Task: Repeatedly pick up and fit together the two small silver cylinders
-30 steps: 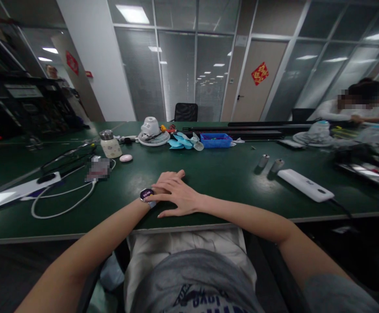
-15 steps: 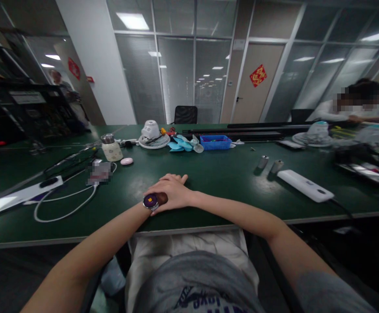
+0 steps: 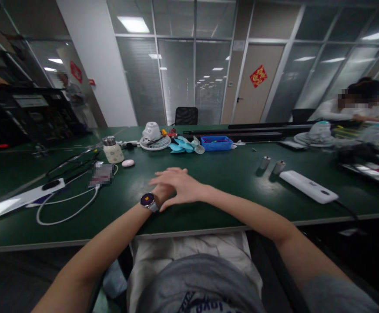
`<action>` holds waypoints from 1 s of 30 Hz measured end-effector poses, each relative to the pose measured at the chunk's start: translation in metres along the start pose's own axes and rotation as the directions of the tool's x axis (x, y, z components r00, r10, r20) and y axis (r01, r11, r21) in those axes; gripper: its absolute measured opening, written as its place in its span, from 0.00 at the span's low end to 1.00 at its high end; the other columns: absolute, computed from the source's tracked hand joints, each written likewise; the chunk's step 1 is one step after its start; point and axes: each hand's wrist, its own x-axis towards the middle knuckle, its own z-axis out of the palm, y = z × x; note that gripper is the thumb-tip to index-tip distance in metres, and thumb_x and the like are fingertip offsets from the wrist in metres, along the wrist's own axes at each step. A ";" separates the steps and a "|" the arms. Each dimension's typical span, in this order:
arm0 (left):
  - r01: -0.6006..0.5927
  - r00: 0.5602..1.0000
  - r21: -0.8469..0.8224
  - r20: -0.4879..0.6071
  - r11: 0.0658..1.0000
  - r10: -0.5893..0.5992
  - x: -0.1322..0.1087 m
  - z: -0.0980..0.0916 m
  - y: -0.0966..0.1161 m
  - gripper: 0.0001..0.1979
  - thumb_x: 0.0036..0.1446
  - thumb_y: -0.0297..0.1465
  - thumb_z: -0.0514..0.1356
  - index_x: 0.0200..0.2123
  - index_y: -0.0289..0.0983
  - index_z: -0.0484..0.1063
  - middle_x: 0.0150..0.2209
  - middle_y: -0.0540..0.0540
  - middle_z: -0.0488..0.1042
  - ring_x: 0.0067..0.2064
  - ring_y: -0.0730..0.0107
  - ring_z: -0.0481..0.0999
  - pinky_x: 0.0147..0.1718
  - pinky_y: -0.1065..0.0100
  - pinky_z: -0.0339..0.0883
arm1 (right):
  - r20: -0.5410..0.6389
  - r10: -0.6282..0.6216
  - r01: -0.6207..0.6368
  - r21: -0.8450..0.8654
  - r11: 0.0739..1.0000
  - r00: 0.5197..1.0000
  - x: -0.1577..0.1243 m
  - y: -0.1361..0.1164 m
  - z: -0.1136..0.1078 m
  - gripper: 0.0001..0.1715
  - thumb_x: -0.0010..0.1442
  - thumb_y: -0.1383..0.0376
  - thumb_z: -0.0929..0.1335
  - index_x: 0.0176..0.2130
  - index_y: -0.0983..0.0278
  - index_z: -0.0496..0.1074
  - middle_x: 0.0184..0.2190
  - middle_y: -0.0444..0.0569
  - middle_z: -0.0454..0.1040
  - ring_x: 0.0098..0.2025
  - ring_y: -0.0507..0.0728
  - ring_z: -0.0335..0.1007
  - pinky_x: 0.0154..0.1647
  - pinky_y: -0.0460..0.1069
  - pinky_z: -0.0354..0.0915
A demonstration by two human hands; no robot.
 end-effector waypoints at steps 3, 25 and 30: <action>-0.011 1.000 0.059 -0.022 0.998 0.012 -0.003 -0.017 -0.014 0.18 0.67 0.38 0.48 0.55 0.42 0.69 0.38 0.39 0.79 0.41 0.55 0.79 0.36 0.60 0.66 | -0.283 0.193 -0.262 -0.231 0.937 0.940 -0.039 0.037 -0.073 0.34 0.57 0.48 0.70 0.59 0.56 0.68 0.59 0.53 0.68 0.63 0.66 0.58 0.63 0.63 0.49; -0.002 0.992 0.049 -0.122 0.999 0.008 -0.018 -0.022 -0.010 0.20 0.63 0.39 0.45 0.25 0.38 0.70 0.31 0.44 0.77 0.30 0.66 0.70 0.29 0.66 0.51 | -0.482 0.867 -0.988 -0.006 -0.152 -0.130 -0.284 0.146 -0.180 0.30 0.49 0.62 0.75 0.52 0.67 0.76 0.47 0.61 0.77 0.47 0.61 0.72 0.43 0.51 0.63; 0.031 0.990 0.025 -0.140 0.999 -0.027 -0.019 -0.023 -0.010 0.19 0.63 0.37 0.45 0.25 0.38 0.68 0.29 0.44 0.76 0.29 0.65 0.69 0.29 0.65 0.50 | -0.489 0.838 -0.962 0.011 -0.271 -0.242 -0.279 0.135 -0.184 0.28 0.47 0.59 0.77 0.48 0.66 0.77 0.49 0.63 0.75 0.48 0.63 0.72 0.41 0.52 0.62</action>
